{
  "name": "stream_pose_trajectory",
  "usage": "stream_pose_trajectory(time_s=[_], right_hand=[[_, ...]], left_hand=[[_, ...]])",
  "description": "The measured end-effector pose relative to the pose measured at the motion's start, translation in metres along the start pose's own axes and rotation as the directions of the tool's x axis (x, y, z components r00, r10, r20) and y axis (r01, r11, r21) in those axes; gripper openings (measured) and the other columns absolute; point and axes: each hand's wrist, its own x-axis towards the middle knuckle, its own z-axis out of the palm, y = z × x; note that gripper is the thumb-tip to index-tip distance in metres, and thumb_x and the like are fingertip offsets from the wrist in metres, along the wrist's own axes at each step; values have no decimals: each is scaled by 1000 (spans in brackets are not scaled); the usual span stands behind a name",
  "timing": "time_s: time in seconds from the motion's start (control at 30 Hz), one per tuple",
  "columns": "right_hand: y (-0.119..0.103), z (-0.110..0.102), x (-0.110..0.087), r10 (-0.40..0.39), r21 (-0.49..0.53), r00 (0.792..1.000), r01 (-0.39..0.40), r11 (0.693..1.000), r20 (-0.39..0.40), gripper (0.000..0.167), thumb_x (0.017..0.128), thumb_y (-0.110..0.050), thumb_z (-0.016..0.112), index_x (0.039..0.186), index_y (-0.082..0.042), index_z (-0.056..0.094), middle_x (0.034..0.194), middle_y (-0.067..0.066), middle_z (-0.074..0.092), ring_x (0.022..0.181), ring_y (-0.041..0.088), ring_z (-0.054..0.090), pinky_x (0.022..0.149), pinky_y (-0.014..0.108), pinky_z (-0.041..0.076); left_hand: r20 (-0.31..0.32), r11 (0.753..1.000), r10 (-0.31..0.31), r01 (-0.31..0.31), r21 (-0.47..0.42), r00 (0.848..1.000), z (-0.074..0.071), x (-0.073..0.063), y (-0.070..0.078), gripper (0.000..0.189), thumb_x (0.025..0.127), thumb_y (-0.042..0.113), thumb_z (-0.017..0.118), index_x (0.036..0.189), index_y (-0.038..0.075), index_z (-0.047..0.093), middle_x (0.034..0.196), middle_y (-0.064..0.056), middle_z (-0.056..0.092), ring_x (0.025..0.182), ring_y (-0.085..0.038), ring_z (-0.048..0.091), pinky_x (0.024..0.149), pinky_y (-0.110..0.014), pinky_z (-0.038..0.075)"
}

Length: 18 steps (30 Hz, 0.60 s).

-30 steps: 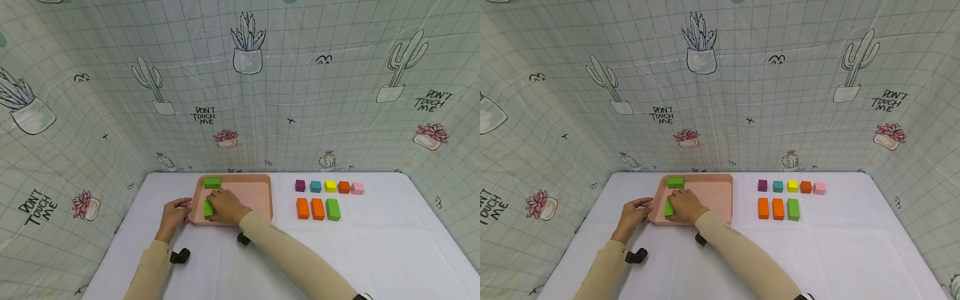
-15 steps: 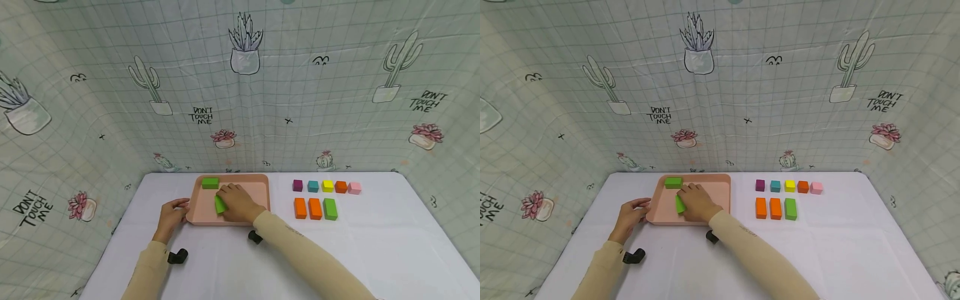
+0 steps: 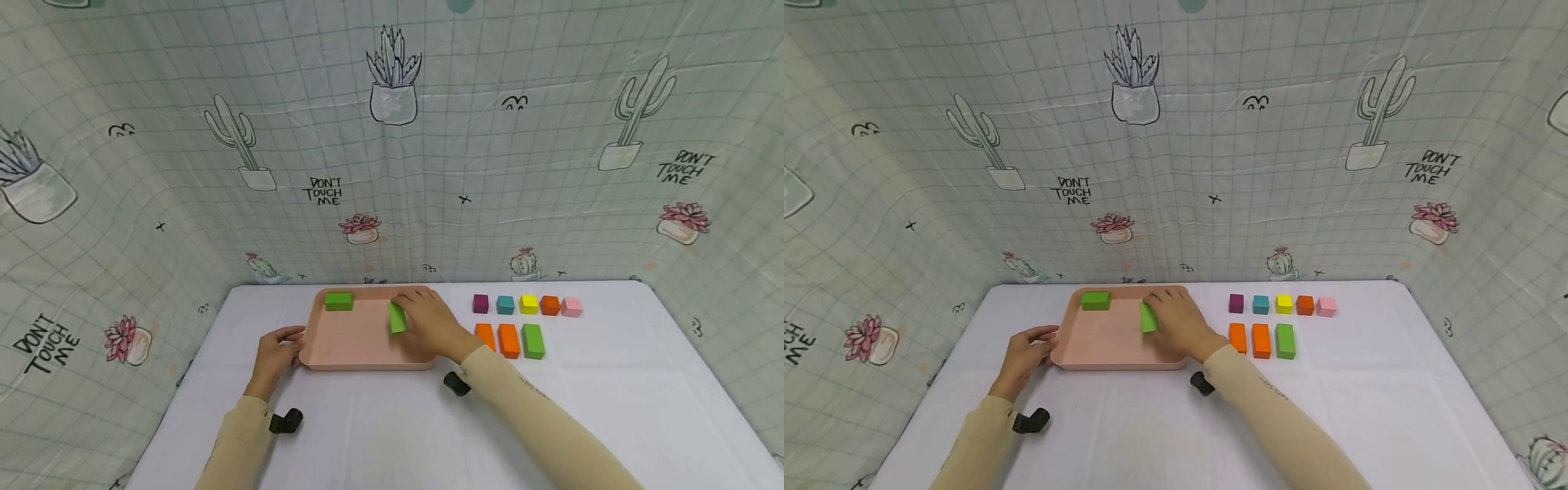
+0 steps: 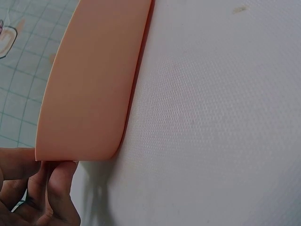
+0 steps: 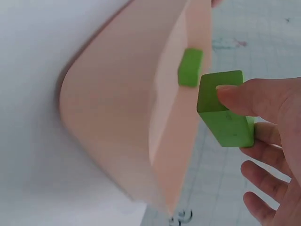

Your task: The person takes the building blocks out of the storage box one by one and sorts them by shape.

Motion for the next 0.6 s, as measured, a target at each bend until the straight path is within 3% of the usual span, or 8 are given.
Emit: stream_pose_trajectory(time_s=[0.4,0.6], right_hand=[[42,-29,-45,22,6,992,-21,1000,-122,62,84,-12,88,140,-1,63,139,14,63,131,38,55,114,58,43],[65,-39,-68,82,33,985,-78,996,-152,62,82,-9,90,138,0,63,138,16,63,131,41,55,113,61,41]], left_hand=[[4,1000,-2,2,2,1000,-2,0,0,33,100,-4,63,132,-11,66,116,-21,63,70,-10,58,56,-22,50],[11,1000,-4,4,5,1000,-2,2,1,33,99,-3,64,132,-11,66,116,-20,63,70,-10,58,57,-22,51]])
